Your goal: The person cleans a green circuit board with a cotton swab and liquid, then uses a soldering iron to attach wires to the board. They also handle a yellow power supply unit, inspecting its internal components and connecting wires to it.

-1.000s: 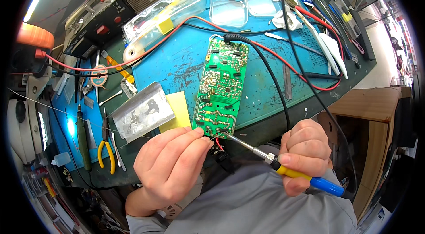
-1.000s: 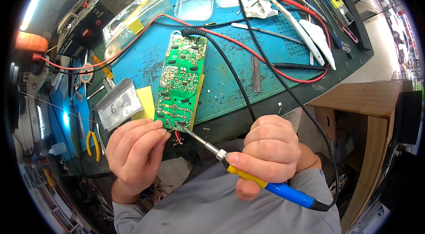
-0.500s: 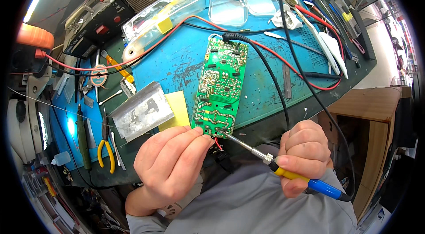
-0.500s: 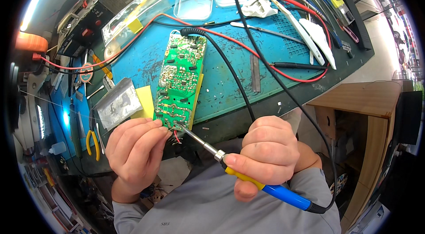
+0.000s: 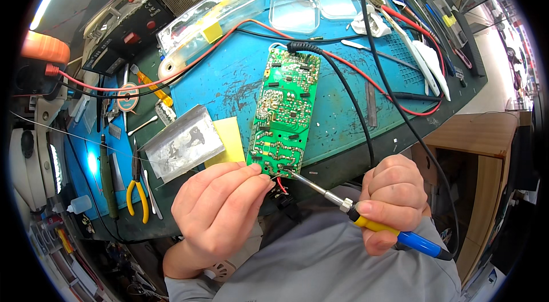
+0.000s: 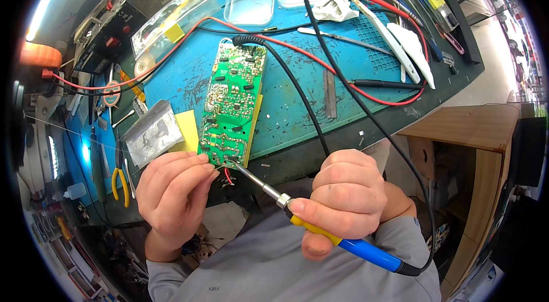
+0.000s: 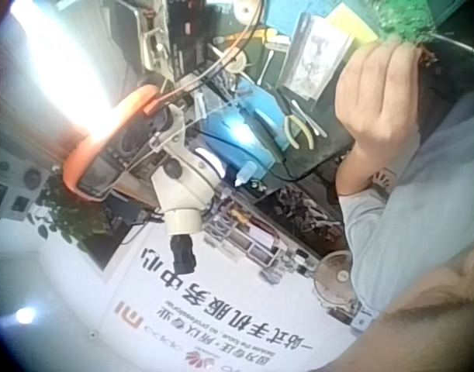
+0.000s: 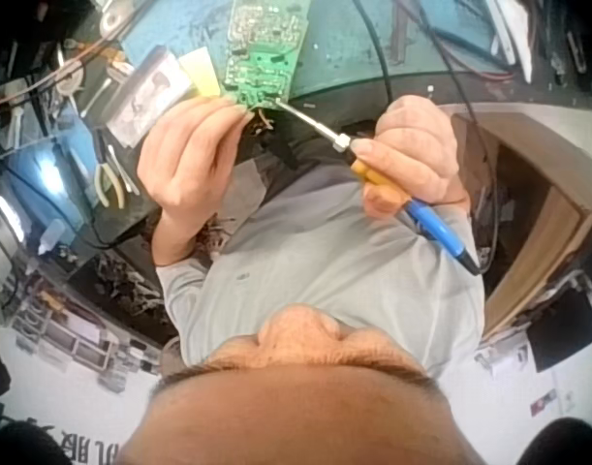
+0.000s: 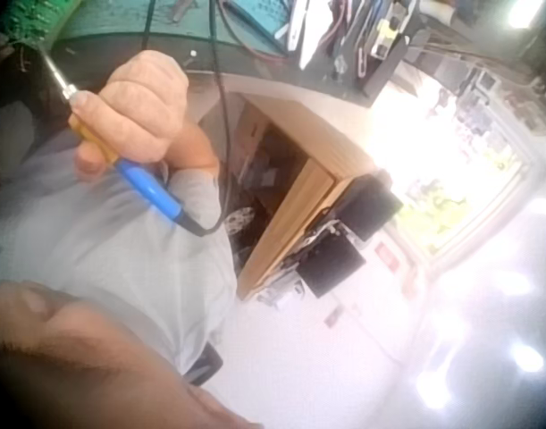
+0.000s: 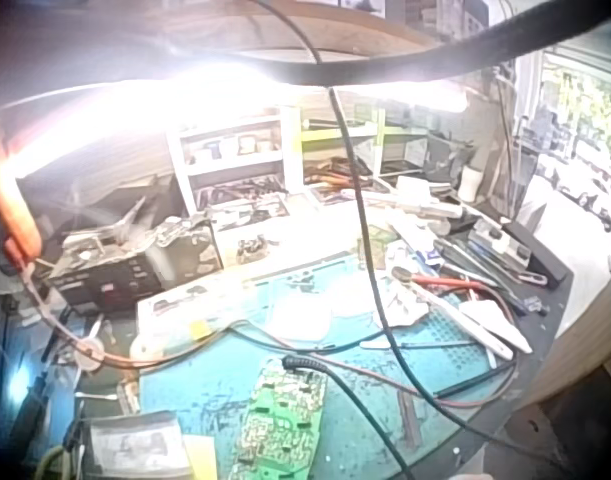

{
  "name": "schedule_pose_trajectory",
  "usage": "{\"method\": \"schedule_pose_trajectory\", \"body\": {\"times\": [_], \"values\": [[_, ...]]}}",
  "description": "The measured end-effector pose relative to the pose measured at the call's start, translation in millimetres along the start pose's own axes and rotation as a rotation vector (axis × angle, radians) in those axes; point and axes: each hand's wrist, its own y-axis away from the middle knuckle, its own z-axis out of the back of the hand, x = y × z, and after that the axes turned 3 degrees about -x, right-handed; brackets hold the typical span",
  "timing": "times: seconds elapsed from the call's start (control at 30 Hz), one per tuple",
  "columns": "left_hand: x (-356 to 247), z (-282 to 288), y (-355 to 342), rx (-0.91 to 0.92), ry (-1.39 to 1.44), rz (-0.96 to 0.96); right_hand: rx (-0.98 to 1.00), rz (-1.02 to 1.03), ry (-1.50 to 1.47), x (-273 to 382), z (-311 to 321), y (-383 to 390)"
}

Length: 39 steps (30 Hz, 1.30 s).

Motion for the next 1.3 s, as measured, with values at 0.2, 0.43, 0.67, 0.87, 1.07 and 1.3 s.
{"method": "schedule_pose_trajectory", "body": {"times": [0.2,0.43,0.67,0.87,1.07,1.3], "values": [[0.3,0.2,0.2,-0.001,0.013,0.006,-0.008,0.004,0.0,-0.3,-0.7,0.4],[0.5,0.9,0.1,0.007,0.016,0.008,-0.015,-0.003,-0.009,-0.3,-1.6,1.1],[0.1,0.1,0.0,0.001,0.018,0.0,-0.126,0.001,-0.027,0.1,-4.7,1.2],[0.2,0.4,-0.1,0.002,0.007,-0.009,-0.078,0.005,-0.022,-0.3,-2.7,3.9],[-0.2,-0.9,0.1,-0.007,-0.019,-0.026,-0.048,-0.001,-0.013,0.2,-2.9,2.0],[-0.5,-1.1,-0.3,-0.002,-0.041,-0.038,-0.055,0.006,-0.002,0.4,-3.7,3.6]]}}
